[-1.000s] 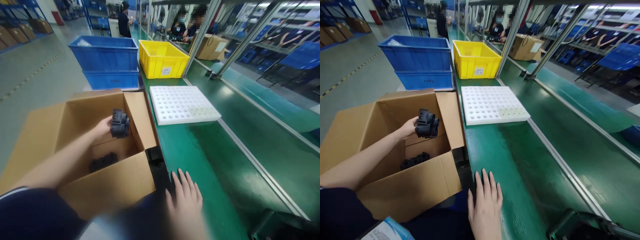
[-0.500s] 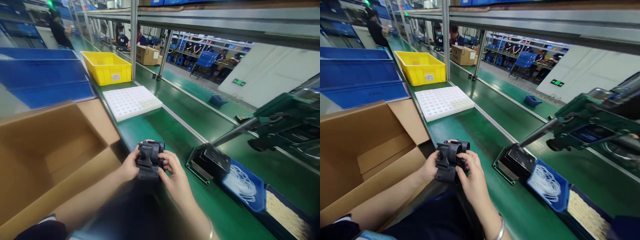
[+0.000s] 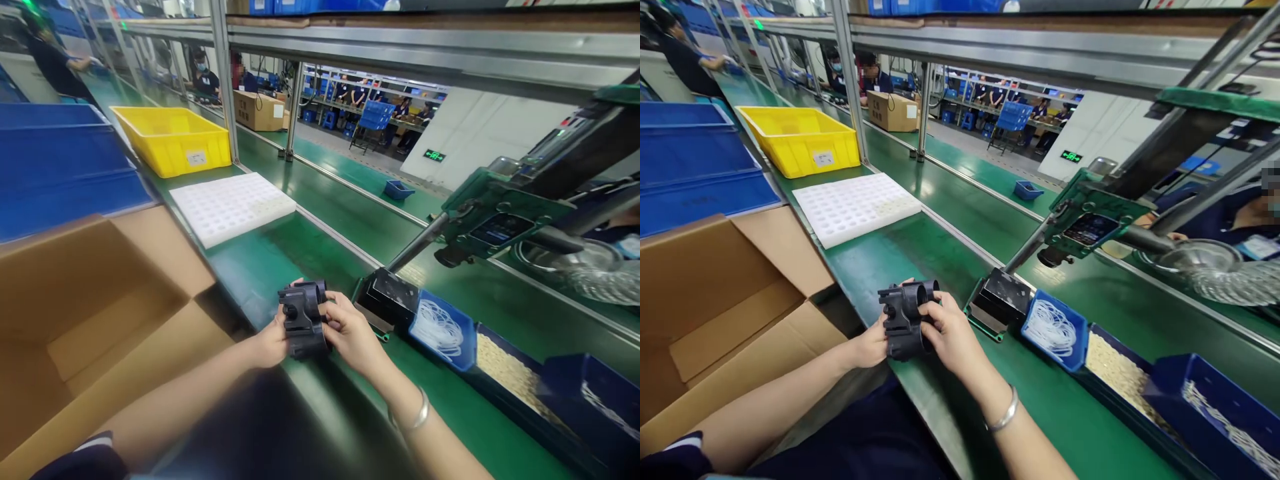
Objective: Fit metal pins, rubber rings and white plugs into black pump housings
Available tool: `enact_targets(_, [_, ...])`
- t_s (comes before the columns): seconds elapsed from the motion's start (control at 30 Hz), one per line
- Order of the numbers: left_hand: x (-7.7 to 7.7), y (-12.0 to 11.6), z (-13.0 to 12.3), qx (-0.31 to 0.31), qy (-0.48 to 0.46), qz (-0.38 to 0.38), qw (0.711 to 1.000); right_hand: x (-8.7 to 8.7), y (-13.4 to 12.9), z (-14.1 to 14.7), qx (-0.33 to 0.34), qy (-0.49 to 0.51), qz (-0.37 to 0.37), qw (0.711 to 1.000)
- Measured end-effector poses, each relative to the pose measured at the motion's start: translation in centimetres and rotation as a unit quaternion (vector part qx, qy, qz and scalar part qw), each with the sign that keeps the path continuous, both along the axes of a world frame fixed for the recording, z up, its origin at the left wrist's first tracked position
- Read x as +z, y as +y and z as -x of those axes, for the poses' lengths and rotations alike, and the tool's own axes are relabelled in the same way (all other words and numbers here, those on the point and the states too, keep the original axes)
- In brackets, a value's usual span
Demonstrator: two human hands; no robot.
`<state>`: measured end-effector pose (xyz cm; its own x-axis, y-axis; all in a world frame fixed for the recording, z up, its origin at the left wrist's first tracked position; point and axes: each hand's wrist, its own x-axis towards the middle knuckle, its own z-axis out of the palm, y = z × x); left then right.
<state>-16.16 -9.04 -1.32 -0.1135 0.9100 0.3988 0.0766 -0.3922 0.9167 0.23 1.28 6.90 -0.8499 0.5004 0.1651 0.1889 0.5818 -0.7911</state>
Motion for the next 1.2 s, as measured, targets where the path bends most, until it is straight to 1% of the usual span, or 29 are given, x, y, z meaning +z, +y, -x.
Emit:
enact_targets(0.07, [-0.3, -0.1, 1.4, 0.011, -0.064, 0.026, 0.998, 0.9, 1.0, 0.5, 0.002, -0.024, -0.058, 0.998])
enact_targets(0.1, [-0.4, -0.3, 2.3, 0.032, -0.102, 0.043, 0.993, 1.4, 1.4, 0.8, 0.0, -0.041, -0.094, 0.995])
enact_targets(0.13, [-0.6, -0.6, 3.3, 0.064, -0.138, 0.059, 0.987, 1.7, 1.7, 1.2, -0.001, -0.063, -0.133, 0.989])
enact_targets(0.2, [-0.9, -1.5, 5.0, 0.156, -0.183, 0.085, 0.967, 1.9, 1.8, 2.0, 0.011, -0.128, -0.208, 0.97])
enact_targets(0.27, [-1.1, -2.5, 6.4, 0.231, -0.195, 0.101, 0.948, 1.4, 1.3, 2.9, 0.034, -0.213, -0.268, 0.939])
enact_targets(0.3, [-1.2, -3.0, 6.8, 0.248, -0.195, 0.108, 0.943, 1.0, 0.9, 3.3, 0.047, -0.247, -0.289, 0.924])
enact_targets(0.37, [-1.3, -3.7, 7.3, 0.253, -0.19, 0.118, 0.941, 0.0, 0.2, 3.9, 0.06, -0.277, -0.314, 0.906])
enact_targets(0.4, [-1.3, -3.9, 7.4, 0.248, -0.187, 0.121, 0.943, -0.5, 0.0, 4.0, 0.061, -0.273, -0.318, 0.906])
enact_targets(0.47, [-1.2, -3.9, 7.3, 0.235, -0.183, 0.123, 0.947, -1.1, 0.2, 3.9, 0.063, -0.253, -0.306, 0.916])
enact_targets(0.57, [-0.6, -3.3, 6.7, 0.203, -0.17, 0.143, 0.954, -1.1, 1.1, 2.7, 0.059, -0.215, -0.263, 0.939])
enact_targets(0.67, [0.4, -2.1, 5.4, 0.132, -0.161, 0.169, 0.963, -0.5, 1.8, 0.7, 0.022, -0.109, -0.188, 0.976])
enact_targets(0.73, [1.3, -1.2, 4.2, 0.062, -0.177, 0.161, 0.969, -0.5, 1.7, -0.7, -0.01, -0.014, -0.104, 0.994])
enact_targets(0.77, [1.8, -0.7, 3.4, 0.026, -0.19, 0.154, 0.969, -0.6, 1.4, -1.5, -0.022, 0.027, -0.059, 0.998])
enact_targets(0.83, [2.8, 0.1, 2.0, -0.035, -0.214, 0.146, 0.965, -1.4, 0.6, -2.9, -0.048, 0.083, 0.013, 0.995])
enact_targets(0.9, [3.8, 0.8, 0.7, -0.067, -0.222, 0.155, 0.96, -2.4, -0.3, -4.2, -0.085, 0.116, 0.046, 0.989])
enact_targets(1.0, [4.9, 1.4, -0.8, -0.075, -0.207, 0.166, 0.961, -4.0, -1.4, -6.0, -0.134, 0.136, 0.055, 0.98])
enact_targets(1.1, [5.6, 1.6, -1.9, -0.066, -0.178, 0.161, 0.969, -5.1, -2.1, -7.4, -0.152, 0.129, 0.044, 0.979])
enact_targets(1.2, [5.9, 1.9, -2.8, -0.054, -0.111, 0.147, 0.981, -5.9, -2.7, -8.1, -0.163, 0.128, 0.029, 0.978])
